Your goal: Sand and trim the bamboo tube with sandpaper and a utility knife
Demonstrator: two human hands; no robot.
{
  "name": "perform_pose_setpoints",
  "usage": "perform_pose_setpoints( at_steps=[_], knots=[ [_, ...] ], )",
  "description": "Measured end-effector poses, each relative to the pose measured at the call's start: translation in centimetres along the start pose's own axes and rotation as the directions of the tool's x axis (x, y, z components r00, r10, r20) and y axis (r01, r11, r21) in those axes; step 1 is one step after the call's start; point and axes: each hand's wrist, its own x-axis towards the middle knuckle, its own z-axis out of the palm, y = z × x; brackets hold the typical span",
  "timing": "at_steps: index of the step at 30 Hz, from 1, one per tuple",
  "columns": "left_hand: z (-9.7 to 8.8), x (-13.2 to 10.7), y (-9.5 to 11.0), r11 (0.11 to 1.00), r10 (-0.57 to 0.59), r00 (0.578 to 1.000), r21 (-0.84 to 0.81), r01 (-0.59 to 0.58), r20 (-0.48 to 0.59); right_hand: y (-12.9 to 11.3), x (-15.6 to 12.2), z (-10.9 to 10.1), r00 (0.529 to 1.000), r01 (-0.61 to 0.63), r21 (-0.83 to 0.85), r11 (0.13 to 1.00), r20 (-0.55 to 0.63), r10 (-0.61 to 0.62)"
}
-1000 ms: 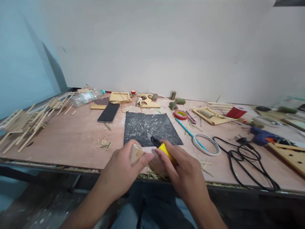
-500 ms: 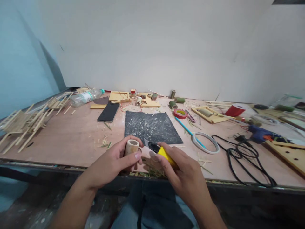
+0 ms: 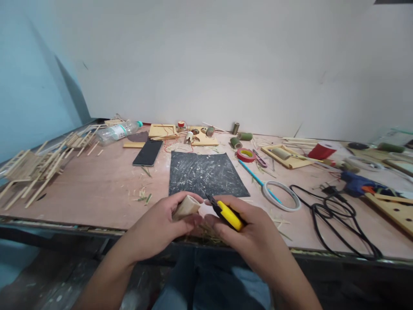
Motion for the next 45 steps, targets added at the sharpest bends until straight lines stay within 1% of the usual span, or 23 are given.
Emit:
perform_pose_setpoints(
  at_steps=[2,5,8,11,15,19,20,21,23,26,31,33,35,36,38,40,41,45],
  knots=[
    [-0.1,0.0,0.0,1.0,-0.004,1.0,0.031,0.004,-0.009,-0.7,0.6,0.2,1.0,-0.006,0.065,0.998,0.002,0.006],
    [-0.1,0.0,0.1,0.996,-0.005,1.0,0.092,0.008,-0.03,-1.1,1.3,0.8,1.0,-0.016,0.085,0.996,0.028,0.013],
    [-0.2,0.0,0.1,0.992,0.005,0.998,0.128,0.002,-0.055,-0.9,1.5,1.4,1.0,-0.021,0.101,0.995,0.015,0.019],
    [-0.2,0.0,-0.1,0.993,0.007,0.999,0.118,-0.002,-0.04,-0.5,1.3,1.7,1.0,-0.025,0.115,0.993,-0.004,0.026],
    [-0.2,0.0,-0.3,0.997,-0.002,1.0,0.072,0.002,0.001,0.1,1.0,1.3,0.999,-0.023,0.085,0.996,-0.026,0.025],
    [-0.4,-0.1,-0.2,0.999,-0.025,1.0,0.042,0.025,0.012,0.7,1.2,0.1,0.988,-0.037,-0.007,0.999,-0.15,0.036],
    [-0.5,-0.2,-0.2,0.999,-0.017,1.0,0.033,0.017,0.014,0.9,1.3,-0.1,0.987,-0.038,-0.036,0.999,-0.158,0.032],
    [-0.6,-0.2,-0.1,1.0,-0.003,1.0,0.013,0.003,0.015,1.0,1.3,-0.3,0.989,-0.034,-0.063,0.997,-0.146,0.024],
    [-0.8,-0.3,-0.2,0.998,0.025,1.0,-0.057,-0.023,0.019,1.2,1.2,-0.3,0.997,-0.011,-0.103,0.995,-0.077,0.003],
    [-1.1,-0.4,-0.5,0.989,0.066,0.998,-0.133,-0.068,-0.02,1.1,0.8,0.1,0.999,0.034,-0.127,0.991,0.022,-0.032],
    [-1.2,-0.4,-0.9,0.985,0.103,0.992,-0.132,-0.112,-0.07,1.1,-0.1,0.7,0.991,0.116,-0.188,0.975,0.085,-0.101],
    [-1.2,-0.3,-0.9,0.987,0.12,0.991,-0.098,-0.126,-0.063,1.2,-0.3,0.9,0.984,0.142,-0.221,0.965,0.134,-0.114],
    [-1.2,-0.4,-0.9,0.99,0.113,0.993,-0.08,-0.115,-0.03,1.4,-0.4,1.0,0.983,0.148,-0.25,0.957,0.147,-0.113],
    [-1.1,-0.5,-0.9,0.991,0.106,0.994,-0.078,-0.106,-0.01,1.6,-0.4,1.0,0.985,0.147,-0.259,0.955,0.126,-0.118],
    [-1.1,-0.6,-1.0,0.994,0.096,0.995,-0.053,-0.095,0.018,1.9,-0.5,1.0,0.99,0.138,-0.264,0.955,0.029,-0.135],
    [-1.2,-0.7,-0.9,0.994,0.105,0.994,0.009,-0.105,0.019,2.1,-0.7,1.0,0.986,0.124,-0.26,0.958,-0.073,-0.147],
    [-1.2,-0.7,-0.9,0.992,0.119,0.993,0.037,-0.119,0.014,2.2,-0.8,1.0,0.983,0.119,-0.26,0.958,-0.106,-0.15],
    [-1.2,-0.7,-0.6,0.98,0.191,0.982,0.061,-0.191,0.0,2.2,-1.0,1.0,0.979,0.111,-0.274,0.955,-0.137,-0.153]
  ],
)
